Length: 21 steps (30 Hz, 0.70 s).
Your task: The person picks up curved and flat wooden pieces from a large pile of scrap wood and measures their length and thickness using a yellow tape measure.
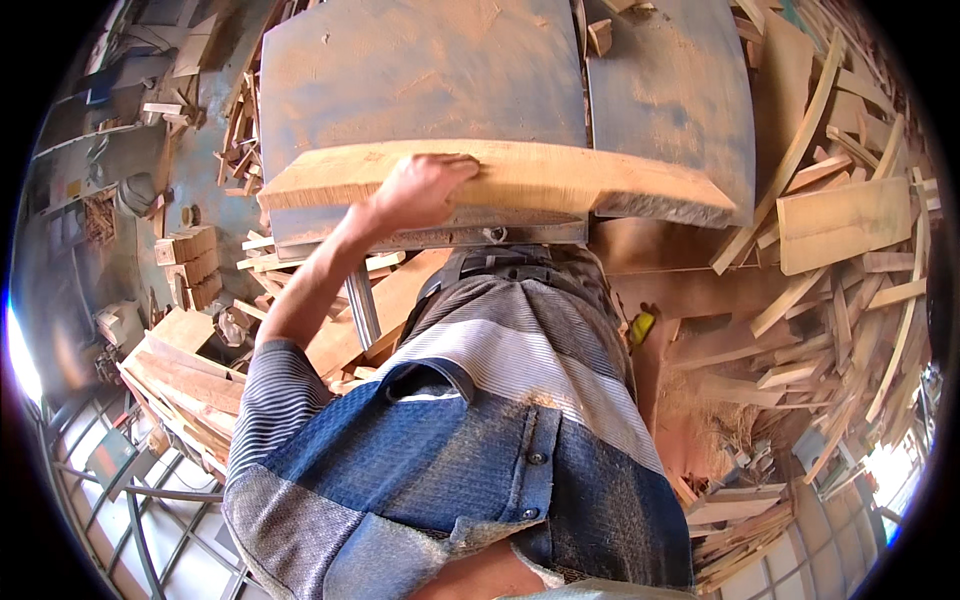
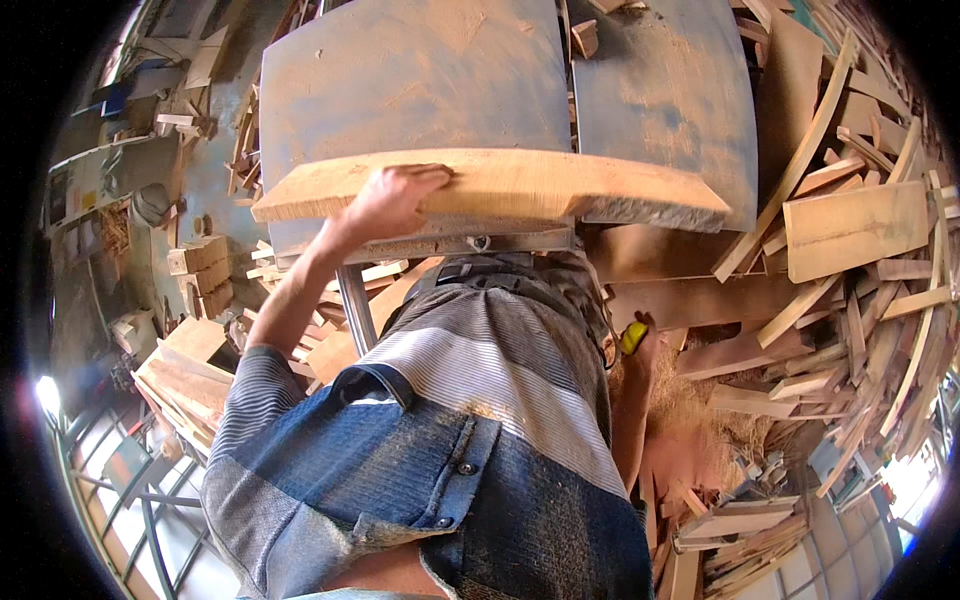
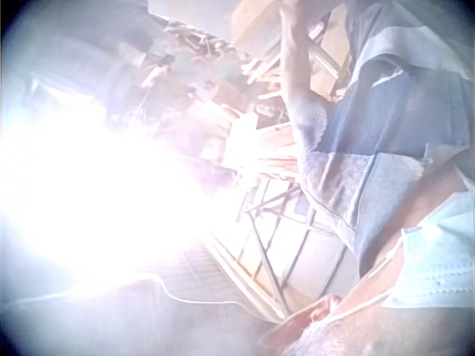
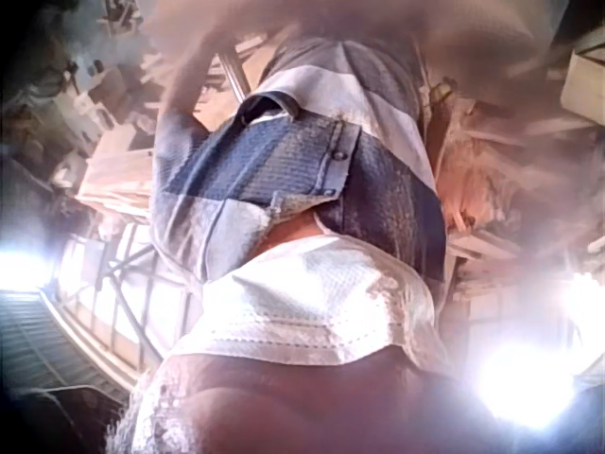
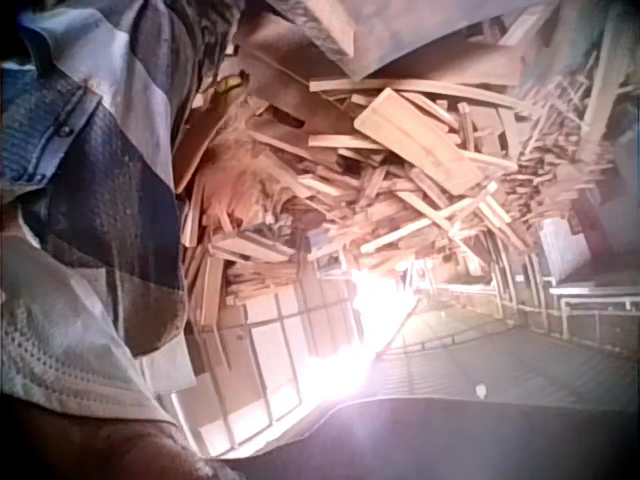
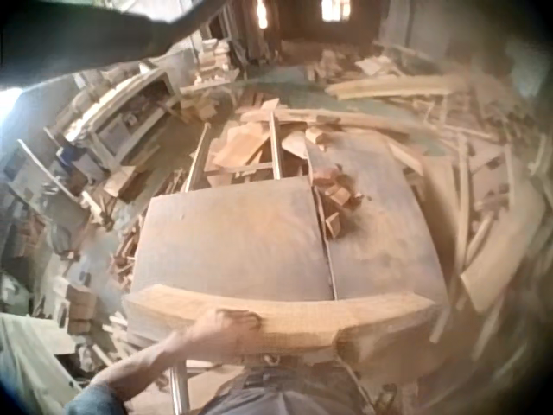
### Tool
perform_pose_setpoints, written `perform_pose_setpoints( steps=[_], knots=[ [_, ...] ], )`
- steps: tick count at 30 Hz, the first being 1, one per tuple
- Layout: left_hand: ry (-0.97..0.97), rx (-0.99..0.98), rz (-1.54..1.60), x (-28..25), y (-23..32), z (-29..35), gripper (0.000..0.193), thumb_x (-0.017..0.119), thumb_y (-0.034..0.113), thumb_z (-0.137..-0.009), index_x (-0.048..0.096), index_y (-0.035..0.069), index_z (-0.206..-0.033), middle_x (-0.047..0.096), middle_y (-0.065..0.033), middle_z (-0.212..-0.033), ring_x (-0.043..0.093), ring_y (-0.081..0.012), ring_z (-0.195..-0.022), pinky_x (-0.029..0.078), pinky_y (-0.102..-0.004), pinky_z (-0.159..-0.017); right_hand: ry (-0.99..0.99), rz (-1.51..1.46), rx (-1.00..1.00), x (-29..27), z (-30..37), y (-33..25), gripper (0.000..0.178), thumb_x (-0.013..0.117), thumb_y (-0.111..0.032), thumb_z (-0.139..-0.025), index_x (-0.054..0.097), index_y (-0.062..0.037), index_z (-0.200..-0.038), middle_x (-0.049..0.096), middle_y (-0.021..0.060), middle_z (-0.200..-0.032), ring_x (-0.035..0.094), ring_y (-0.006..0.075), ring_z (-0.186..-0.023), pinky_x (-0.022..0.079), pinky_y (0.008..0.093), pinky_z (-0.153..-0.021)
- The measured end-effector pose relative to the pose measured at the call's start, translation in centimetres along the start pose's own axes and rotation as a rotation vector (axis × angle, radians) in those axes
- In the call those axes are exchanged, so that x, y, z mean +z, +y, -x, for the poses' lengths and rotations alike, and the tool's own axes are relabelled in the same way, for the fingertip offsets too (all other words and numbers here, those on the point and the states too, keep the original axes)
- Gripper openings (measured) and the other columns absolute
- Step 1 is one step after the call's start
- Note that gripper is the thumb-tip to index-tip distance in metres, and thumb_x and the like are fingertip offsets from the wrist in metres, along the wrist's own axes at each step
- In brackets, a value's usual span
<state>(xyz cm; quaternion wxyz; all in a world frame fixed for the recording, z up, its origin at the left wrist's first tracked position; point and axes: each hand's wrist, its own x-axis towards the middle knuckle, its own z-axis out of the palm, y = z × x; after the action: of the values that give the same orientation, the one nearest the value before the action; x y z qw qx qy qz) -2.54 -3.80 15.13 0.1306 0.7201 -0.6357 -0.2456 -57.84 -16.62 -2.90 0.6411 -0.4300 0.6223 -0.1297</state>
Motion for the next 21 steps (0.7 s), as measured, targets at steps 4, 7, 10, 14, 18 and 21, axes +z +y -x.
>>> perform_pose_setpoints(
  steps=[4,7,10,14,18,21],
  knots=[
    [-0.233,-0.240,0.174,-4.1,-2.2,-3.7,0.048,0.069,0.003,-0.064,0.069,-0.001,-0.112,0.073,-0.0165,-0.088,0.070,-0.0255,-0.081,0.054,-0.0392,-0.072,0.083,-0.218,0.277,1.2,0.5,0.8,0.046,0.070,0.001,-0.085,0.056,0.0007,-0.129,0.064,0.0094,-0.108,0.060,0.0154,-0.083,0.052,0.0289,-0.071],
    [-0.443,-0.381,0.254,-4.4,-5.1,-5.8,0.046,0.071,0.009,-0.069,0.067,0.001,-0.114,0.069,-0.0129,-0.082,0.063,-0.0198,-0.075,0.050,-0.0360,-0.067,0.092,-0.216,0.292,1.6,0.3,0.9,0.045,0.070,0.001,-0.085,0.057,0.0005,-0.128,0.064,0.0093,-0.107,0.060,0.0155,-0.083,0.052,0.0289,-0.071],
    [-0.274,-0.409,0.362,-3.1,-7.4,-7.3,0.049,0.071,0.014,-0.072,0.064,0.004,-0.120,0.070,-0.0151,-0.092,0.066,-0.0248,-0.084,0.051,-0.0385,-0.073,0.099,-0.231,0.310,2.0,0.3,1.2,0.045,0.070,0.000,-0.085,0.057,0.0003,-0.127,0.064,0.0092,-0.107,0.060,0.0155,-0.083,0.052,0.0289,-0.071],
    [-0.298,-0.508,0.119,-2.1,-7.3,-9.0,0.054,0.069,0.018,-0.075,0.061,0.004,-0.127,0.070,-0.0173,-0.102,0.066,-0.0336,-0.096,0.051,-0.0437,-0.080,0.094,-0.227,0.320,2.3,0.3,1.4,0.044,0.071,-0.001,-0.085,0.058,0.0000,-0.126,0.064,0.0090,-0.106,0.060,0.0155,-0.083,0.052,0.0290,-0.071],
    [-0.199,-0.334,-0.093,-0.4,-8.7,-8.8,0.060,0.071,0.023,-0.076,0.060,0.005,-0.132,0.066,-0.0180,-0.121,0.058,-0.0348,-0.118,0.048,-0.0456,-0.097,0.095,-0.219,0.335,2.1,0.2,1.4,0.043,0.071,-0.002,-0.085,0.058,-0.0003,-0.125,0.064,0.0089,-0.106,0.060,0.0155,-0.083,0.052,0.0290,-0.070],
    [-0.096,-0.303,-0.149,1.5,-9.9,-8.3,0.063,0.071,0.027,-0.077,0.059,0.007,-0.136,0.061,-0.0168,-0.133,0.049,-0.0346,-0.131,0.042,-0.0472,-0.109,0.088,-0.210,0.347,2.1,0.1,1.2,0.042,0.072,-0.003,-0.085,0.059,-0.0006,-0.124,0.064,0.0088,-0.105,0.060,0.0156,-0.083,0.052,0.0290,-0.070]
  ],
)
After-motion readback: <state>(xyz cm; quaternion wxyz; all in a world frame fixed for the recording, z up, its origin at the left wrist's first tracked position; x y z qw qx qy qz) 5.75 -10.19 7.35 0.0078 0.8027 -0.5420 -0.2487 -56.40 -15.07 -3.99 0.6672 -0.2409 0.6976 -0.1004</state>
